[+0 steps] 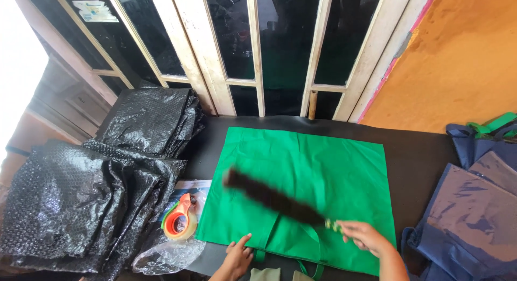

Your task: The person seals a black bubble mailer with tape, then uses a feather duster to wipe the mailer and a green reusable bag. The person places a white foam-wrapped item into the green bag and wipes the item with the duster before folding the bag closed.

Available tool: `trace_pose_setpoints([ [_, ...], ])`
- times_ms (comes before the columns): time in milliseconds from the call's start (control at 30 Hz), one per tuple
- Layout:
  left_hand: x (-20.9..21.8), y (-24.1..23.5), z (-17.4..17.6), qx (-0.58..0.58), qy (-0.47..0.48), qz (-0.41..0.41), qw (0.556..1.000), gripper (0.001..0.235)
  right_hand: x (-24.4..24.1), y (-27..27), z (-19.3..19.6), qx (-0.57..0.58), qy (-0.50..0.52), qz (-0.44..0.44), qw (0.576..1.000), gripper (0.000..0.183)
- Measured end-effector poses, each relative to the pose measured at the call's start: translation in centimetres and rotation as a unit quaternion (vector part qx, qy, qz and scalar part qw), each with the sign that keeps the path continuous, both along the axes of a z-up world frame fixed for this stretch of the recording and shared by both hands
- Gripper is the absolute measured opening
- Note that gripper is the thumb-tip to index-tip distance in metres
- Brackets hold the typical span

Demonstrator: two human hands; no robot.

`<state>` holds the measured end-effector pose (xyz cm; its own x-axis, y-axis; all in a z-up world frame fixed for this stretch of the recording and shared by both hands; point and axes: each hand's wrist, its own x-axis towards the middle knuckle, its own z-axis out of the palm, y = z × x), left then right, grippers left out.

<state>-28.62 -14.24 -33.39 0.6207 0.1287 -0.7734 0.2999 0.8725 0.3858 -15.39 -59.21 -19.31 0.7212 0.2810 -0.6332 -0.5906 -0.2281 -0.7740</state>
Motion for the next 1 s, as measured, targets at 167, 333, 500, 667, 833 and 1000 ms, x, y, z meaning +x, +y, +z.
trace_pose_setpoints([
  [167,1.5,-3.7,0.7,-0.057,-0.004,-0.142,0.988,0.034,-1.7,-2.4,-4.1,-0.053,0.075,-0.048,0.995,0.042],
  [333,2.7,-6.9,3.6,0.077,0.081,-0.325,0.939,0.05,-0.3,0.9,-7.0,-0.143,-0.107,-0.175,0.968,0.04],
  [500,3.7,-4.7,10.0,0.26,-0.106,-0.556,0.782,0.027,0.1,2.5,-1.3,-0.153,-0.155,-0.171,0.961,0.042],
  [667,2.7,-0.8,14.7,0.503,-0.128,-0.631,0.576,0.072,-0.9,-2.2,-0.9,-0.046,-0.113,-0.025,0.992,0.047],
  [833,3.6,0.2,24.6,0.262,-0.187,-0.373,0.87,0.058,-0.9,-5.6,-6.2,-0.141,-0.056,-0.076,0.986,0.04],
  [1000,7.6,1.0,15.2,0.713,-0.235,-0.361,0.554,0.048,0.0,-1.0,-5.1,-0.135,-0.156,-0.199,0.958,0.041],
])
